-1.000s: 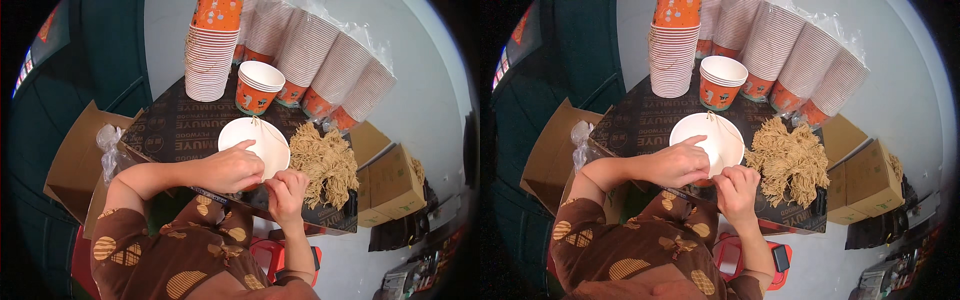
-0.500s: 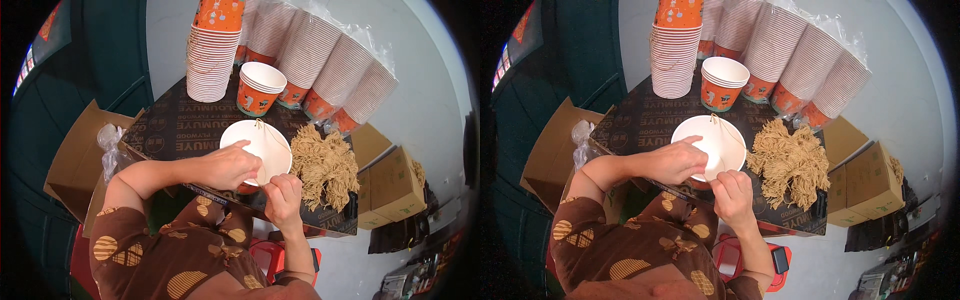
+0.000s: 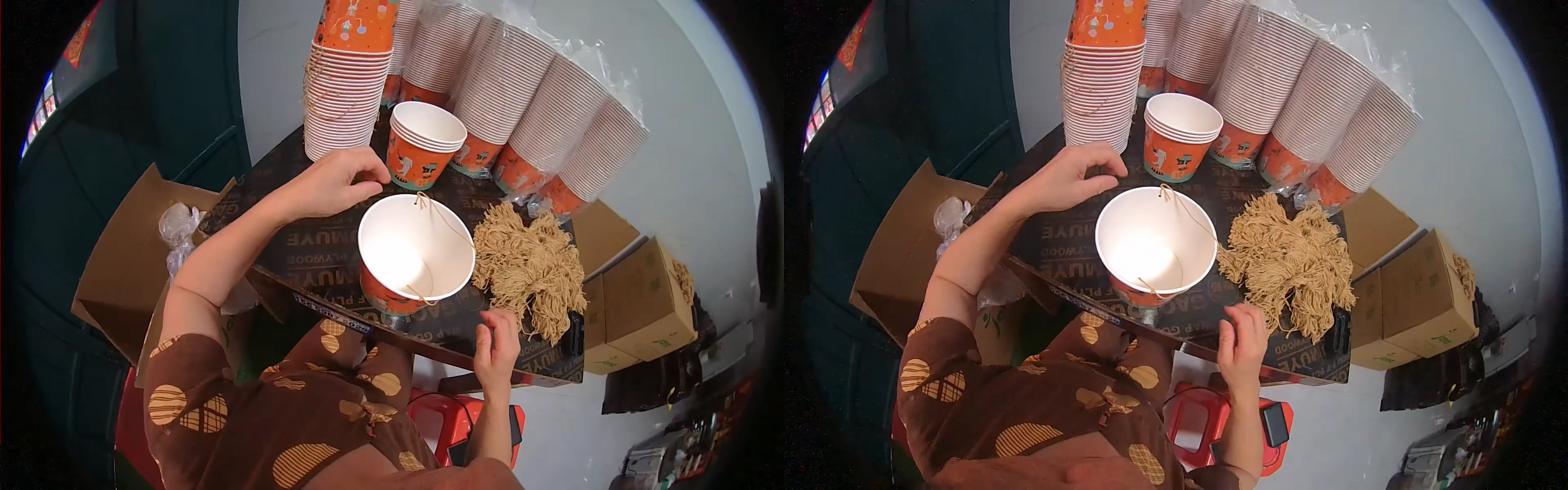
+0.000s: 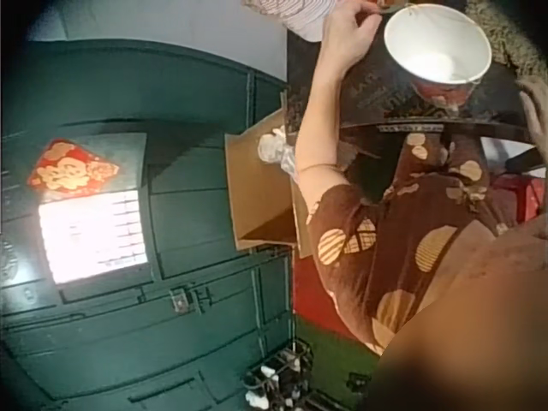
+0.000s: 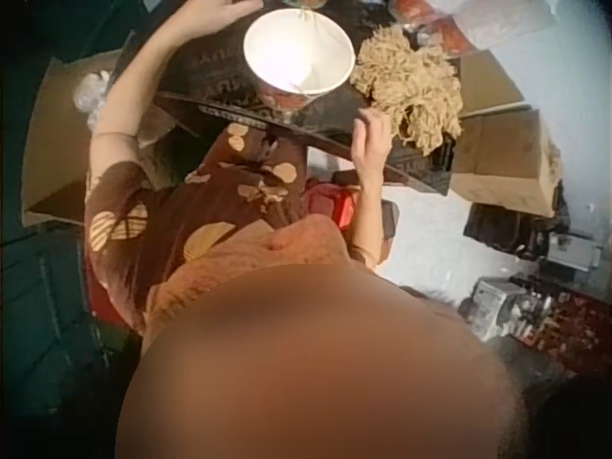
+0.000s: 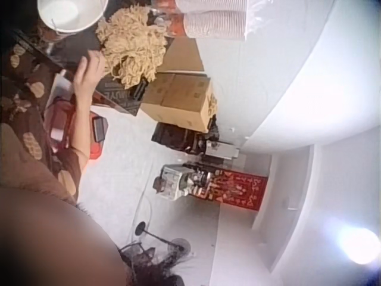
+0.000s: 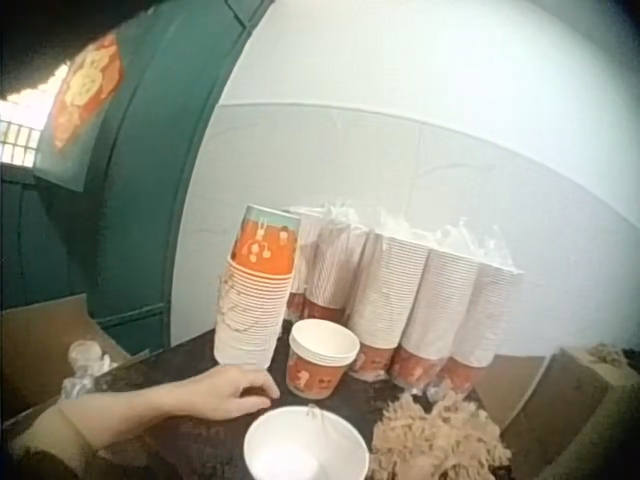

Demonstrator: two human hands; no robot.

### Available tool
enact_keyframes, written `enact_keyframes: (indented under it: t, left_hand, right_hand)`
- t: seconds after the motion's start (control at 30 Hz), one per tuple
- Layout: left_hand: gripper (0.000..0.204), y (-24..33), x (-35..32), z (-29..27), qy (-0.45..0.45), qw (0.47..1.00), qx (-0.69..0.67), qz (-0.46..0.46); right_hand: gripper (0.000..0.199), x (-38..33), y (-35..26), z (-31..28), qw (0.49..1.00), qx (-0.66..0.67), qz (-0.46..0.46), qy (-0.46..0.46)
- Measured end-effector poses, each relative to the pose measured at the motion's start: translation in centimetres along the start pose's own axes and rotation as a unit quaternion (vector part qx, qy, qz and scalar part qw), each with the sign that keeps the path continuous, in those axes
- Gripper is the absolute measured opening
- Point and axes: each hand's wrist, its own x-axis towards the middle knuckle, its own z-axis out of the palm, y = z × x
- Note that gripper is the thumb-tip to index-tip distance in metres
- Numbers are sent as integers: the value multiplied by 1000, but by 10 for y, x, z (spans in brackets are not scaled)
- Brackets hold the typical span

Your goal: The person is tying thin strings across the openings of paper bowls.

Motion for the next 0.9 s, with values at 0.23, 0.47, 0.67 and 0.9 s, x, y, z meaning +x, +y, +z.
enact_keyframes:
  t: [0.23, 0.47, 0.67, 0.9]
  left_hand:
    - [30, 28, -2, 4, -41, 983, 149, -100]
    - [33, 37, -44, 18, -112, 923, -31, -367]
    - [15, 37, -45, 2, 6, 924, -117, -363]
    - [18, 31, -33, -106, 36, 872, 420, -248]
  right_hand:
    - [12, -33, 33, -1, 991, 36, 132, 0]
    - [12, -35, 38, 6, 993, 36, 114, -4]
    - [8, -34, 33, 5, 997, 11, 76, -10]
    - [6, -36, 38, 5, 999, -2, 54, -1]
